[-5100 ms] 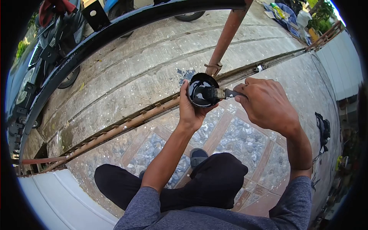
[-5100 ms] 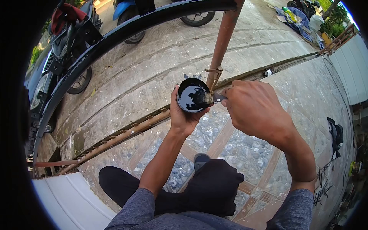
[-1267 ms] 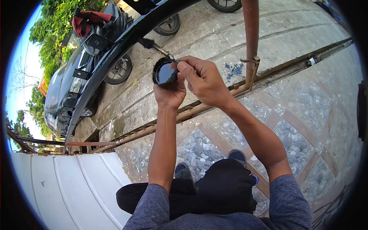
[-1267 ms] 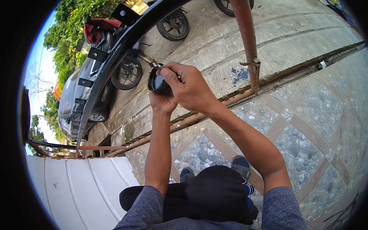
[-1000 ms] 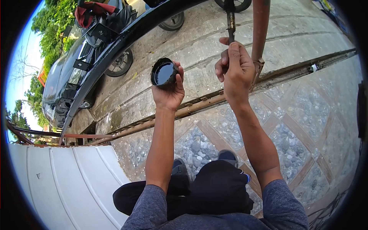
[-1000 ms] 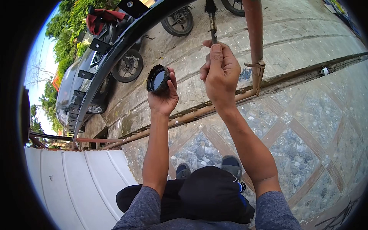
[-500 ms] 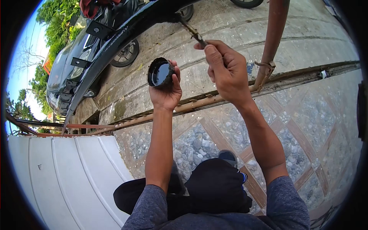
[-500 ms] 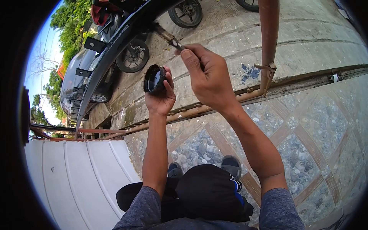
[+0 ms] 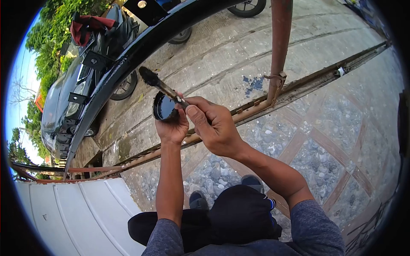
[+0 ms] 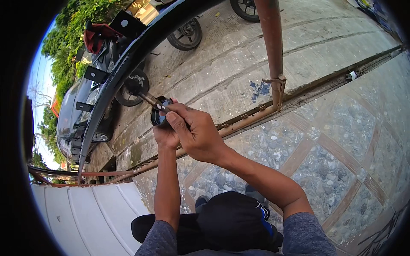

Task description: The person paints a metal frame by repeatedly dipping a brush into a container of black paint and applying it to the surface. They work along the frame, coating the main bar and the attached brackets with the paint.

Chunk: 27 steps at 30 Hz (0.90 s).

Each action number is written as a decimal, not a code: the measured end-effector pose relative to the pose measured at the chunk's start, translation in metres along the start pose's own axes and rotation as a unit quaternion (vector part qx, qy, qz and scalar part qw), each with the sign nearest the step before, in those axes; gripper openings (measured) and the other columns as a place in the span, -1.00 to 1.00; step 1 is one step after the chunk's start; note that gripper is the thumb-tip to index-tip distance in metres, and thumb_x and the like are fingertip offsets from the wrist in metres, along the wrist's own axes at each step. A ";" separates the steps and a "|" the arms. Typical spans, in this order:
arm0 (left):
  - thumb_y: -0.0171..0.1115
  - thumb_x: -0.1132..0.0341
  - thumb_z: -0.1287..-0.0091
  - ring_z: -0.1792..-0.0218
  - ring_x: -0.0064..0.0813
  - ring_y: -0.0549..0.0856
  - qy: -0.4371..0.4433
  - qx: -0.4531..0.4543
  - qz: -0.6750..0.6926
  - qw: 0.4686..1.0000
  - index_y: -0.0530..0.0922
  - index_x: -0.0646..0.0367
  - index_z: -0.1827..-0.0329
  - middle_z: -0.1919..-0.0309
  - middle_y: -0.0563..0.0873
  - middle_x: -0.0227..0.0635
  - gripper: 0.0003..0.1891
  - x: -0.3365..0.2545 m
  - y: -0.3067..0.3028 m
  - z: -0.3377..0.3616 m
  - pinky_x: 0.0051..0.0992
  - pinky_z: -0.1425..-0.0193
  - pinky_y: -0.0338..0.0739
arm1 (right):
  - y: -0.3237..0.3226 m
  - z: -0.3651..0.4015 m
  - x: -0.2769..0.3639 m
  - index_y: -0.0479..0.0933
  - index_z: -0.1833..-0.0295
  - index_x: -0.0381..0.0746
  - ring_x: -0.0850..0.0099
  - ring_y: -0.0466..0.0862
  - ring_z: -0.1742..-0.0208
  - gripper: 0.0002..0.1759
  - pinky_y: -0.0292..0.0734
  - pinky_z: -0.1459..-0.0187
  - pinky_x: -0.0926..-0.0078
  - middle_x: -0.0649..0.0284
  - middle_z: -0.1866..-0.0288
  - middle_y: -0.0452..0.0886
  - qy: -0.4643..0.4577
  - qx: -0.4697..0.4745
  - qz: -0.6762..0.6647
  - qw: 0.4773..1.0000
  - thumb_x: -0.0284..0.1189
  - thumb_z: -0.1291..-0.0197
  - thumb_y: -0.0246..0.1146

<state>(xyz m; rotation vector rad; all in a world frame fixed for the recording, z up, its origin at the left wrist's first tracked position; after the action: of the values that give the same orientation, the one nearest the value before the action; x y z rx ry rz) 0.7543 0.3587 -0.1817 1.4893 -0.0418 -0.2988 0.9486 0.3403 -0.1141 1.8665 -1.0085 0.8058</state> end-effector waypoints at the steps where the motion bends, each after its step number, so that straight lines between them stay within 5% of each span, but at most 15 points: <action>1: 0.14 0.09 -0.43 -0.17 0.04 0.67 -0.002 0.004 -0.006 1.000 0.46 0.32 -0.32 -0.22 0.62 -0.04 -0.46 -0.002 -0.005 -0.001 -0.17 -0.14 0.75 | -0.009 -0.001 0.002 0.58 -0.09 -0.34 0.75 0.43 0.47 -0.68 0.38 0.42 0.71 0.44 0.46 0.50 -0.006 0.013 0.028 1.000 -0.32 -0.56 0.07; 4: 0.14 0.09 -0.43 -0.17 0.06 0.67 -0.043 -0.012 0.007 0.999 0.44 0.31 -0.34 -0.23 0.61 0.01 -0.46 0.006 -0.001 -0.001 -0.17 -0.14 0.75 | -0.058 -0.024 0.018 0.60 -0.05 -0.35 0.77 0.41 0.52 -0.70 0.37 0.48 0.72 0.45 0.48 0.50 0.022 0.003 0.056 0.998 -0.34 -0.55 0.08; 9: 0.14 0.10 -0.44 -0.16 0.07 0.67 -0.076 -0.011 0.023 0.997 0.42 0.30 -0.36 -0.23 0.60 0.04 -0.45 0.019 0.003 -0.002 -0.18 -0.16 0.74 | -0.100 -0.019 0.057 0.60 0.01 -0.36 0.84 0.22 0.65 -0.70 0.07 0.64 0.77 0.58 0.61 0.28 -0.064 -0.282 -0.043 0.956 -0.34 -0.55 0.08; 12: 0.12 0.11 -0.45 -0.16 0.06 0.67 -0.084 -0.013 0.019 0.996 0.41 0.30 -0.36 -0.25 0.59 0.03 -0.46 0.026 0.003 -0.003 -0.18 -0.16 0.74 | -0.088 -0.024 0.058 0.58 -0.06 -0.33 0.77 0.33 0.66 -0.69 0.15 0.65 0.77 0.52 0.57 0.31 -0.031 -0.295 -0.031 0.955 -0.32 -0.56 0.06; 18: 0.11 0.11 -0.45 -0.15 0.06 0.68 -0.079 0.007 -0.011 0.997 0.41 0.31 -0.36 -0.26 0.58 0.00 -0.46 0.035 0.010 -0.002 -0.17 -0.15 0.75 | -0.032 0.002 0.050 0.57 -0.07 -0.35 0.80 0.29 0.66 -0.74 0.12 0.63 0.75 0.57 0.58 0.33 0.008 -0.117 0.055 0.992 -0.40 -0.54 0.07; 22: 0.12 0.11 -0.45 -0.14 0.05 0.68 -0.103 -0.002 0.017 0.995 0.41 0.30 -0.36 -0.24 0.59 0.00 -0.46 0.031 0.011 0.000 -0.17 -0.14 0.75 | -0.078 -0.013 0.086 0.56 -0.03 -0.39 0.76 0.33 0.68 -0.68 0.19 0.66 0.76 0.50 0.60 0.32 -0.022 -0.302 -0.012 0.953 -0.34 -0.56 0.05; 26: 0.13 0.10 -0.45 -0.14 0.05 0.68 -0.105 0.000 0.015 0.994 0.43 0.31 -0.35 -0.22 0.61 0.01 -0.46 0.026 0.015 0.003 -0.17 -0.14 0.75 | -0.062 -0.027 0.064 0.60 0.00 -0.39 0.78 0.32 0.69 -0.70 0.18 0.68 0.73 0.52 0.60 0.35 -0.010 -0.236 0.102 0.966 -0.35 -0.53 0.11; 27: 0.13 0.10 -0.45 -0.14 0.05 0.68 -0.105 0.002 0.015 0.994 0.43 0.31 -0.35 -0.22 0.61 0.02 -0.46 0.024 0.015 0.004 -0.16 -0.13 0.75 | -0.050 -0.018 0.064 0.59 0.11 -0.45 0.68 0.36 0.50 -0.66 0.28 0.47 0.59 0.44 0.58 0.43 0.019 -0.202 0.106 0.973 -0.33 -0.49 0.12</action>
<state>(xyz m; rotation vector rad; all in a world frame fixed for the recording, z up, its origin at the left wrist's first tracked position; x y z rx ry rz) 0.7792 0.3504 -0.1700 1.4543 -0.2337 -0.4302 1.0201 0.3511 -0.0721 1.4086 -1.2586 0.6922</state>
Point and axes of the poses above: each hand's wrist, its own z-axis away from the middle knuckle, its own y-axis out of the palm, x = y × z, the point moved 2 cm from there along -z, towards the middle knuckle
